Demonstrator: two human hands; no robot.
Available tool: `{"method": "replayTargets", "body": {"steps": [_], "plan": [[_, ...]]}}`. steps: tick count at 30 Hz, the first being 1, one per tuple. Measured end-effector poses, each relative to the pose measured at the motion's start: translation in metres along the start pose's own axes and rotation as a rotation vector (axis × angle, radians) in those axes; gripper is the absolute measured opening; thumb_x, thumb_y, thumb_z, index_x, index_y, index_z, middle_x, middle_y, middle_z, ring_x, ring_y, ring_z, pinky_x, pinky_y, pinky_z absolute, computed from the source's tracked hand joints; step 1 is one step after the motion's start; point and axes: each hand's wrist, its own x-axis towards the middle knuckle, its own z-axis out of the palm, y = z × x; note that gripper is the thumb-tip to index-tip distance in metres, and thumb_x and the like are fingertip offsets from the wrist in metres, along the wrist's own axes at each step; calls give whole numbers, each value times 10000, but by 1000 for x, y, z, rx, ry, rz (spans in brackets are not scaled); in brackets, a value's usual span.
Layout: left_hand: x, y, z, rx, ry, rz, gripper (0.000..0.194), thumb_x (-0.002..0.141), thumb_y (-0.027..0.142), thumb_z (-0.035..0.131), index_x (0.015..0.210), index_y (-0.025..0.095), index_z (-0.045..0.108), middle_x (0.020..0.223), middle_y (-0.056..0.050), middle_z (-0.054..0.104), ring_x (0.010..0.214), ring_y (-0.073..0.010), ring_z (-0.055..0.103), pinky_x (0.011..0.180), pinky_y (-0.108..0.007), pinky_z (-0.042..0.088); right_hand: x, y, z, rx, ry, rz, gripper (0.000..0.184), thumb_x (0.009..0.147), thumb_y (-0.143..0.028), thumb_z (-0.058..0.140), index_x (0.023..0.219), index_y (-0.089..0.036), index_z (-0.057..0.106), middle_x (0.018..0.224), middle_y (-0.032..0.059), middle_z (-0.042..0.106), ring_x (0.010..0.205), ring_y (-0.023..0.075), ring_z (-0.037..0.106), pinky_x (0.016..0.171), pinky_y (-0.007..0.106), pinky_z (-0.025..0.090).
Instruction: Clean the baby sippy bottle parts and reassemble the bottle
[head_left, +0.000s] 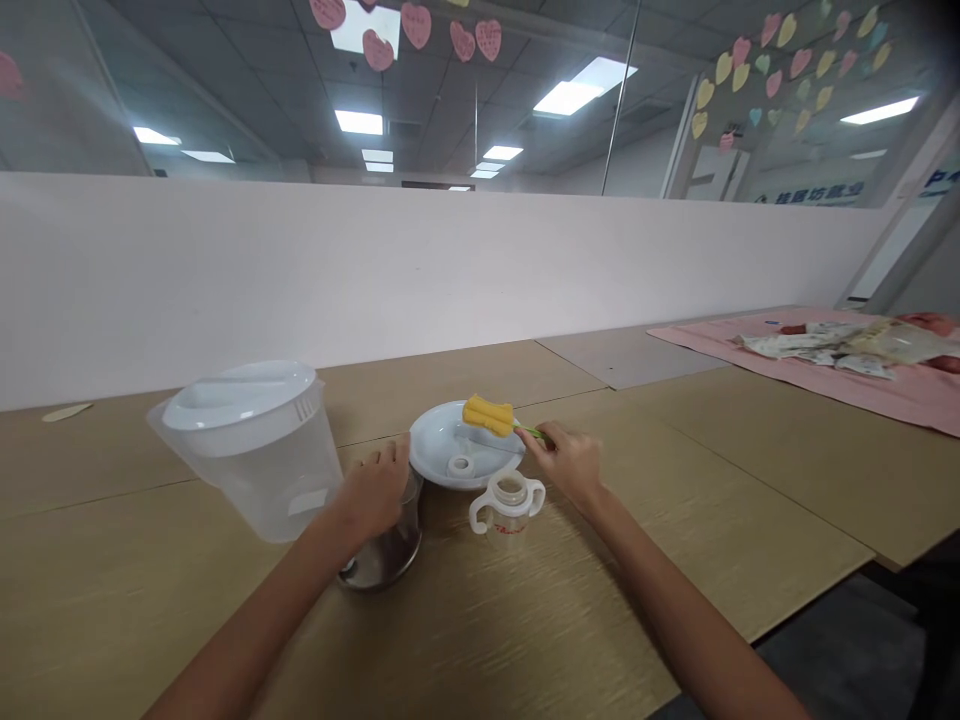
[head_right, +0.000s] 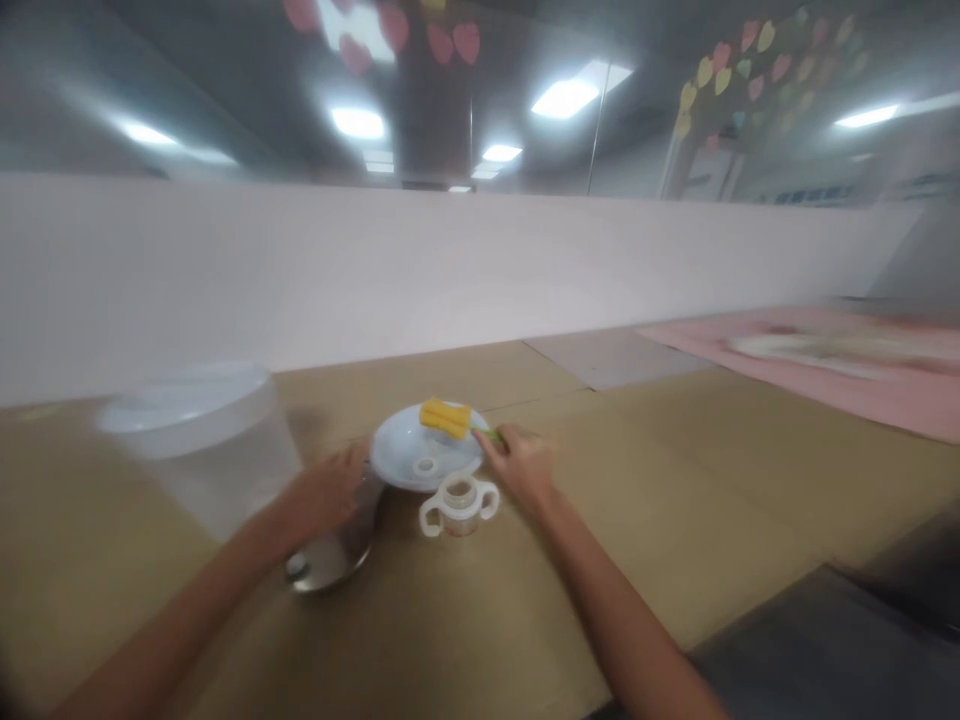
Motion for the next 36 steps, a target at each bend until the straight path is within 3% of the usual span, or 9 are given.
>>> {"method": "replayTargets", "body": {"steps": [3, 5, 10, 15, 19, 24, 29, 32, 36], "plan": [[9, 24, -20, 42, 9, 60, 624, 755, 68, 408, 1369, 130, 312, 1344, -172, 448, 1203, -274, 446, 943, -383, 362, -1, 1, 1, -18, -19, 8, 475, 838, -516, 488, 540, -160, 591, 486, 13, 567, 447, 84, 458, 469, 229, 231], [26, 38, -22, 15, 0, 174, 500, 816, 98, 366, 1308, 152, 431, 1233, -156, 554, 1140, -264, 503, 941, -373, 358, -2, 2, 2, -26, -30, 18, 486, 843, -520, 476, 539, -159, 590, 489, 15, 570, 446, 85, 459, 464, 228, 221], [68, 49, 5, -192, -56, 173, 351, 841, 276, 432, 1113, 176, 629, 996, -153, 678, 968, -300, 601, 848, -391, 404, -2, 3, 3, -43, -55, 35, 505, 850, -530, 452, 537, -159, 592, 489, 21, 574, 444, 87, 463, 460, 228, 211], [76, 37, 19, -276, -21, 138, 362, 857, 342, 402, 1046, 164, 654, 995, -109, 690, 945, -243, 618, 832, -319, 429, -2, 2, 3, -41, -63, 34, 512, 847, -534, 453, 522, -160, 580, 487, 19, 572, 441, 84, 460, 463, 228, 213], [63, 30, 12, -432, 195, 32, 297, 809, 292, 479, 1028, 162, 632, 1083, -107, 656, 1027, -247, 576, 920, -345, 394, -2, 1, 2, -34, -57, 45, 489, 837, -526, 474, 524, -162, 574, 487, 15, 570, 442, 87, 458, 460, 231, 203], [11, 36, 15, -853, 490, -120, 203, 789, 373, 532, 889, 201, 572, 916, -42, 651, 845, -189, 596, 789, -300, 459, 0, 0, -1, 86, -68, 60, 346, 839, -380, 465, 610, -161, 603, 537, 23, 585, 483, 103, 481, 476, 225, 255], [-38, 42, 35, -1173, 459, -193, 205, 768, 401, 568, 816, 203, 545, 787, -3, 604, 739, -147, 569, 690, -254, 457, -2, 3, 1, 289, -94, 37, 250, 777, -179, 394, 841, -140, 633, 701, 47, 621, 567, 126, 522, 549, 230, 388], [-42, 39, 40, -1302, 403, -240, 227, 733, 408, 610, 795, 197, 557, 777, 0, 607, 747, -146, 575, 699, -251, 459, -4, 5, 5, 351, -85, -20, 291, 799, -156, 386, 972, -139, 620, 821, 76, 631, 731, 160, 575, 673, 256, 451], [-35, 31, 45, -1448, 333, -295, 249, 711, 400, 644, 819, 183, 584, 807, -11, 629, 792, -148, 583, 742, -251, 456, -6, 6, 6, 348, -92, -155, 344, 858, -154, 377, 1131, -152, 585, 961, 105, 625, 899, 183, 565, 803, 302, 440]]}}
